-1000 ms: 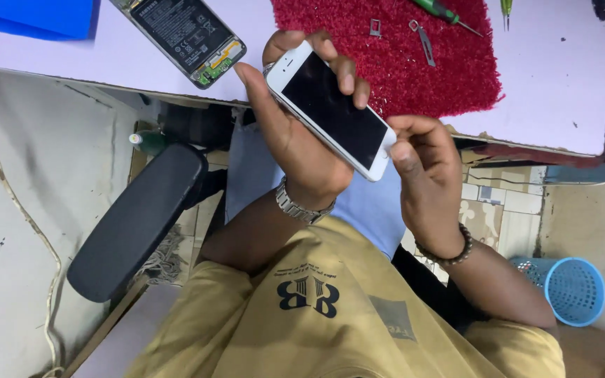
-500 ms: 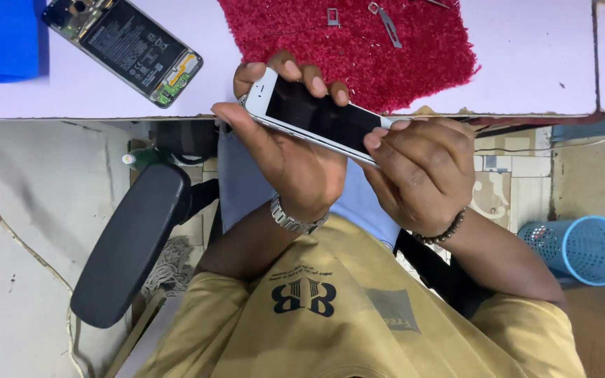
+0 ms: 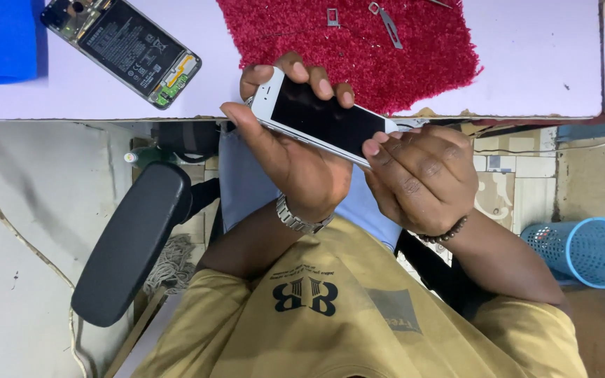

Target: Opening an iPhone and inspecting its internal components including the battery and screen connectors.

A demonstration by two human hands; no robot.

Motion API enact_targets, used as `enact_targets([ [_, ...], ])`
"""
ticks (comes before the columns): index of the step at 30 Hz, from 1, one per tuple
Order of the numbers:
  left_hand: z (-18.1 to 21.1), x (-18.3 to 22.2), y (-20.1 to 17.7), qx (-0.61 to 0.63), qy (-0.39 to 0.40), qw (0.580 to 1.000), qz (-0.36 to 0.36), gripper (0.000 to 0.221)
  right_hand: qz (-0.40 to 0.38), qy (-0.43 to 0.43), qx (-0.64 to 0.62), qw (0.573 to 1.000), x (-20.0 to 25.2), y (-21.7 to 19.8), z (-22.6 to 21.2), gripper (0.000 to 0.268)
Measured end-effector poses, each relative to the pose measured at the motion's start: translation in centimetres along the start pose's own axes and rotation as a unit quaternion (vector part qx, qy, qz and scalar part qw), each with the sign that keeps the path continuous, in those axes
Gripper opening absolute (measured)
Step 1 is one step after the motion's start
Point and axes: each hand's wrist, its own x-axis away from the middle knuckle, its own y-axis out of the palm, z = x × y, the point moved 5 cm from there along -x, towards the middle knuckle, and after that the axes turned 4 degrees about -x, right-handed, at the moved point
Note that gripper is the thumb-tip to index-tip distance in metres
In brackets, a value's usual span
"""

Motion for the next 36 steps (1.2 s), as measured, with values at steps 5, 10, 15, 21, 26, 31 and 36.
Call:
enact_targets([
  [5,-0.2,-0.3,0.2,-0.008,0.015,1.000,0.006,0.041,-0.004,0.022,0.001,1.000,-2.0,0.9,-0.3,0.015],
  [10,-1.1,0.9,0.7,0.003,0.022,1.000,0.003,0.038,-0.007,0.012,-0.019,1.000,-1.9,0.7,-0.4,0.015],
  [15,-1.2,1.3,1.1,-0.010,0.023,1.000,-0.007,0.039,0.012,-0.016,-0.022,1.000,-1.6,0.4,-0.4,0.008],
  [21,-1.6,1.1,0.7,-0.001,0.024,0.999,-0.043,0.034,-0.025,0.058,0.009,0.998,-1.5,0.7,-0.7,0.014],
  [26,-2.9,2.7,0.6,0.004,0.008,0.998,-0.059,0.031,0.002,0.014,0.044,0.999,-2.1,0.4,-1.4,0.007],
  [31,-3.0,3.0,0.5,0.010,0.008,0.998,-0.066,0.031,-0.014,0.004,0.040,0.999,-1.8,0.0,-1.3,0.012],
  [36,-3.2,2.5,-0.3,0.001,-0.013,0.994,-0.110,0.035,-0.002,0.059,0.061,0.996,-2.2,0.4,-1.7,0.006],
])
